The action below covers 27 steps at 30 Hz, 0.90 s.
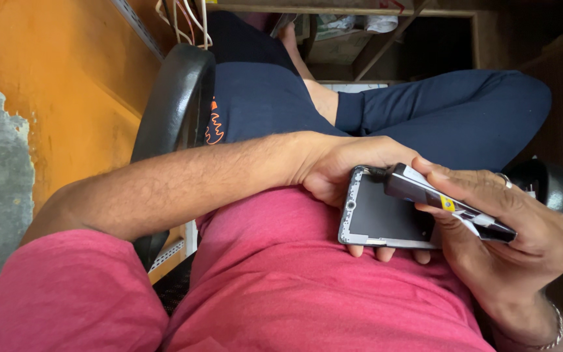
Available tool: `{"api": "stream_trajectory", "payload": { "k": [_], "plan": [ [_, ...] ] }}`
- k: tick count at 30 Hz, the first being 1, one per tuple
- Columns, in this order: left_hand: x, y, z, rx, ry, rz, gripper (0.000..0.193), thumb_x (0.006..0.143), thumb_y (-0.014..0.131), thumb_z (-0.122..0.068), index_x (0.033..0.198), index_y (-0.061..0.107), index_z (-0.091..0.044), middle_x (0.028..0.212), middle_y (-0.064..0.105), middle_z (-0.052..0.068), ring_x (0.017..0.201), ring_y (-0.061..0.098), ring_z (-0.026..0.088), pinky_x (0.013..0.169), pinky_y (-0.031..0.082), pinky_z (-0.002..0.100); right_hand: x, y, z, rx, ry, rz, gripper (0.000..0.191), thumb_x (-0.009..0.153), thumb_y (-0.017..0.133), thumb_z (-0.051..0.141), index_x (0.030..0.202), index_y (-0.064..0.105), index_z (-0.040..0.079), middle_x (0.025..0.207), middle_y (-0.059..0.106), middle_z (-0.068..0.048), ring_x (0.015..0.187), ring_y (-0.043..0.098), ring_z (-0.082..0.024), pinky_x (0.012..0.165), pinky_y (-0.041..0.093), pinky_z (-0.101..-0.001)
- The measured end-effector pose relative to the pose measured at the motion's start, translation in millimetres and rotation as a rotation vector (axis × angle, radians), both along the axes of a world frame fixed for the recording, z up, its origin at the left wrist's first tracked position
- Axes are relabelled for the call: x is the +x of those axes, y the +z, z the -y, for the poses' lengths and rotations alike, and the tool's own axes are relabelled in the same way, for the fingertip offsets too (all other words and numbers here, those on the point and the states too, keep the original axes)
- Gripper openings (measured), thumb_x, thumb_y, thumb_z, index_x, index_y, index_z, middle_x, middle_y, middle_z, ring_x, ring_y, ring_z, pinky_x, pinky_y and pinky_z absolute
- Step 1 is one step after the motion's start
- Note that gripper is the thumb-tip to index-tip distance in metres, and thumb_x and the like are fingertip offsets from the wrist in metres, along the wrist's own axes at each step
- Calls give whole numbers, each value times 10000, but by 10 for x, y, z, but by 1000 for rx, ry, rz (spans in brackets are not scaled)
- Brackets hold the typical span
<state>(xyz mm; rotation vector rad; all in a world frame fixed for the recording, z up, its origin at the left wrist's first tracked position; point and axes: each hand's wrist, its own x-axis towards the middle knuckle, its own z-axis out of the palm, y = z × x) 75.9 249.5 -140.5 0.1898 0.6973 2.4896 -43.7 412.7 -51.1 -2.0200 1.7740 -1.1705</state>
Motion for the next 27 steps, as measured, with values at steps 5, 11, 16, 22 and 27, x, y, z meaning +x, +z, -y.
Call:
{"api": "stream_trajectory", "payload": {
  "k": [5, 11, 16, 22, 27],
  "plan": [
    [15, 35, 10, -50, 16, 21, 607, 1099, 287, -471, 1372, 555, 0, 1252, 661, 309, 873, 738, 354, 651, 651, 460, 14, 4, -20, -8, -6, -23, 281, 903, 765, -79, 1171, 688, -45, 1138, 738, -192, 935, 769, -223, 804, 626, -264],
    [40, 30, 13, -22, 14, 23, 606, 1110, 310, -463, 1383, 556, 19, 1265, 656, 310, 904, 735, 357, 676, 649, 471, -17, -17, -39, -1, 1, -31, 289, 897, 772, -55, 1172, 685, -37, 1153, 734, -185, 981, 767, -236, 833, 633, -282],
    [27, 26, 23, -36, 14, 33, 614, 1106, 307, -460, 1377, 553, 33, 1260, 659, 313, 898, 737, 360, 671, 650, 472, -32, -27, -54, -10, 9, -56, 279, 936, 764, -60, 1204, 689, -32, 1191, 736, -183, 1006, 770, -237, 875, 636, -286],
    [30, 21, 29, -23, 21, 58, 627, 1102, 289, -463, 1367, 555, 39, 1267, 655, 332, 903, 735, 364, 679, 649, 476, -10, -15, -51, 27, -59, 22, 281, 855, 718, -102, 1131, 688, -61, 1084, 745, -217, 842, 765, -211, 716, 611, -260],
    [33, -2, 23, -17, 22, 46, 636, 1105, 273, -447, 1383, 557, 49, 1279, 653, 339, 918, 731, 364, 688, 653, 475, -22, -36, -24, -32, -7, -19, 260, 878, 734, -110, 1130, 675, -82, 1079, 736, -232, 841, 760, -213, 684, 601, -242]
  ]
}}
